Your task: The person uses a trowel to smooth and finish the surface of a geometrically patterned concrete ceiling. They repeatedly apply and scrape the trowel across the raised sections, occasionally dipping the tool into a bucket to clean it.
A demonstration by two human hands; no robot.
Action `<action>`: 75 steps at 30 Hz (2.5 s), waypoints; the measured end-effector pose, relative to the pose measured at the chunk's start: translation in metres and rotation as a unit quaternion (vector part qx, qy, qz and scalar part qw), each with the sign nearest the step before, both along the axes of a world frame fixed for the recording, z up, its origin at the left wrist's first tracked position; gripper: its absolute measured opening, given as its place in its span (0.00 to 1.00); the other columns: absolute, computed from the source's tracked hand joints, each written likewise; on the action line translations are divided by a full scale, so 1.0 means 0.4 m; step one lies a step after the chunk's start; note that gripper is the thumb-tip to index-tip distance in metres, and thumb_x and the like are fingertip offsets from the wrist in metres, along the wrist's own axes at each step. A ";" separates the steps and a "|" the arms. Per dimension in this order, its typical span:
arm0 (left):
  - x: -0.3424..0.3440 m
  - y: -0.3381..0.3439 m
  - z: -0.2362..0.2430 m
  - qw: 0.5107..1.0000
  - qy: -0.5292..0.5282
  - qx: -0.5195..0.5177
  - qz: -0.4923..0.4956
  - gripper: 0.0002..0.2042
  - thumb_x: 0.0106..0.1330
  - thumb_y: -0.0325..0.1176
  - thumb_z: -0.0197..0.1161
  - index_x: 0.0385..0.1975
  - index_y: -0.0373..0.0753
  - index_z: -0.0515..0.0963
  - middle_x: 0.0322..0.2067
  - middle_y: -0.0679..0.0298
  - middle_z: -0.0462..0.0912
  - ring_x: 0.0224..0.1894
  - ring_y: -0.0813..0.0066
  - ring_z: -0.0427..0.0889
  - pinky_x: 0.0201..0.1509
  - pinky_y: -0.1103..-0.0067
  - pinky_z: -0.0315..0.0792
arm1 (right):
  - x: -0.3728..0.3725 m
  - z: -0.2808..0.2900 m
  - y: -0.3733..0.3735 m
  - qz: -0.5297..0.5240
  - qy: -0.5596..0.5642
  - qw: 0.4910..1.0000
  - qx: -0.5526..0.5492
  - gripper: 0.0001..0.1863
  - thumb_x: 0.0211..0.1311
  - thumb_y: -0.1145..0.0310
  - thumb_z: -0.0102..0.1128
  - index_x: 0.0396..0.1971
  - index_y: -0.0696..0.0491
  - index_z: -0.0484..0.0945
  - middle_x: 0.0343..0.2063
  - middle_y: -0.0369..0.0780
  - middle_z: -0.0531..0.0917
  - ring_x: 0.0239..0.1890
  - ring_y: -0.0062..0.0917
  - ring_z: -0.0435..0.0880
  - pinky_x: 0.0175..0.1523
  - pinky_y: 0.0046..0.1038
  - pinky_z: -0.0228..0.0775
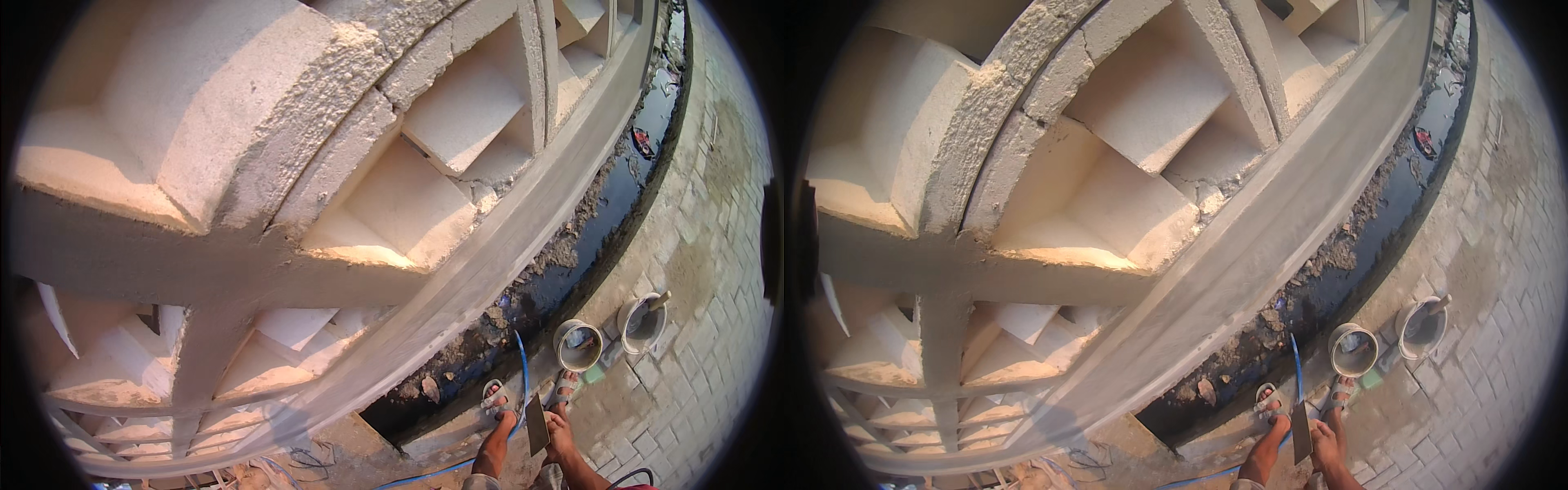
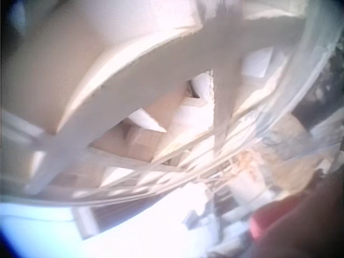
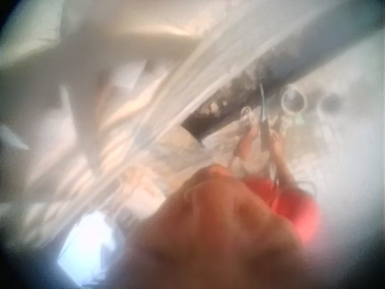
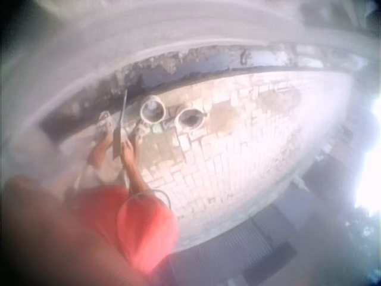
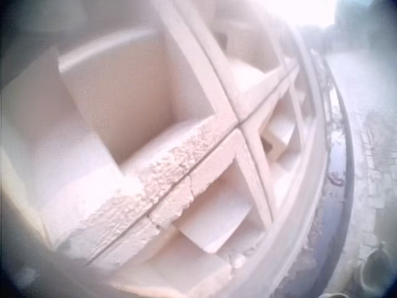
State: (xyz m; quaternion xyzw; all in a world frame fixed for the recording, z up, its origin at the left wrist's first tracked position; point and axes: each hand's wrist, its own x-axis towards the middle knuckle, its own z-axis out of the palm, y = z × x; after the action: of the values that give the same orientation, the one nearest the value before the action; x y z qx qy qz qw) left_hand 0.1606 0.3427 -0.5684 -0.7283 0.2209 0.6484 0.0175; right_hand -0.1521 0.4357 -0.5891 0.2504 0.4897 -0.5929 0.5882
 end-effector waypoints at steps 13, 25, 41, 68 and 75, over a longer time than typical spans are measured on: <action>0.107 0.279 0.192 0.997 -0.011 -0.072 0.027 0.14 0.61 0.42 0.56 0.41 0.41 0.73 0.31 0.60 0.78 0.27 0.65 0.80 0.29 0.67 0.73 | -0.169 0.120 0.019 0.093 0.141 0.985 -0.042 0.21 0.55 0.76 0.50 0.51 0.57 0.67 0.39 0.40 0.77 0.39 0.24 0.76 0.43 0.24 0.70; 0.064 0.567 0.125 0.992 0.017 -0.111 0.055 0.13 0.60 0.43 0.57 0.38 0.42 0.75 0.28 0.62 0.79 0.26 0.66 0.80 0.27 0.66 0.73 | -0.402 0.179 0.142 0.109 0.166 0.980 -0.010 0.18 0.57 0.74 0.47 0.50 0.54 0.65 0.36 0.39 0.77 0.33 0.27 0.79 0.32 0.35 0.77; -0.001 0.665 0.050 0.896 0.116 -0.349 0.249 0.16 0.66 0.42 0.50 0.44 0.35 0.71 0.25 0.56 0.80 0.22 0.71 0.78 0.26 0.78 0.75 | -0.408 0.287 0.314 0.261 0.236 0.935 -0.040 0.31 0.56 0.74 0.51 0.60 0.56 0.54 0.41 0.43 0.74 0.38 0.31 0.78 0.33 0.41 0.75; -0.066 1.472 -0.131 0.838 0.224 -0.187 0.461 0.08 0.61 0.43 0.51 0.34 0.49 0.71 0.24 0.58 0.76 0.18 0.64 0.75 0.12 0.78 0.62 | -0.354 0.522 0.613 0.333 0.246 0.896 -0.160 0.22 0.59 0.75 0.50 0.55 0.59 0.61 0.37 0.42 0.77 0.35 0.25 0.79 0.33 0.29 0.75; -0.250 1.401 -0.076 0.896 0.005 -0.274 0.350 0.06 0.60 0.39 0.52 0.34 0.49 0.71 0.27 0.59 0.76 0.18 0.65 0.75 0.12 0.79 0.61 | -0.648 0.431 0.617 0.308 0.238 0.898 -0.203 0.06 0.63 0.73 0.43 0.37 0.55 0.70 0.29 0.37 0.77 0.30 0.25 0.78 0.35 0.29 0.75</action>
State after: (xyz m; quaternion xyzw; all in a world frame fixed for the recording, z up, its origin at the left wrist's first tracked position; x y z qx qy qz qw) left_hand 0.0605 0.9032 -0.5990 -0.7313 0.1213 0.5298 -0.4120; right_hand -0.4111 0.6826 -0.4167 -0.1866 0.5373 -0.5101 0.6453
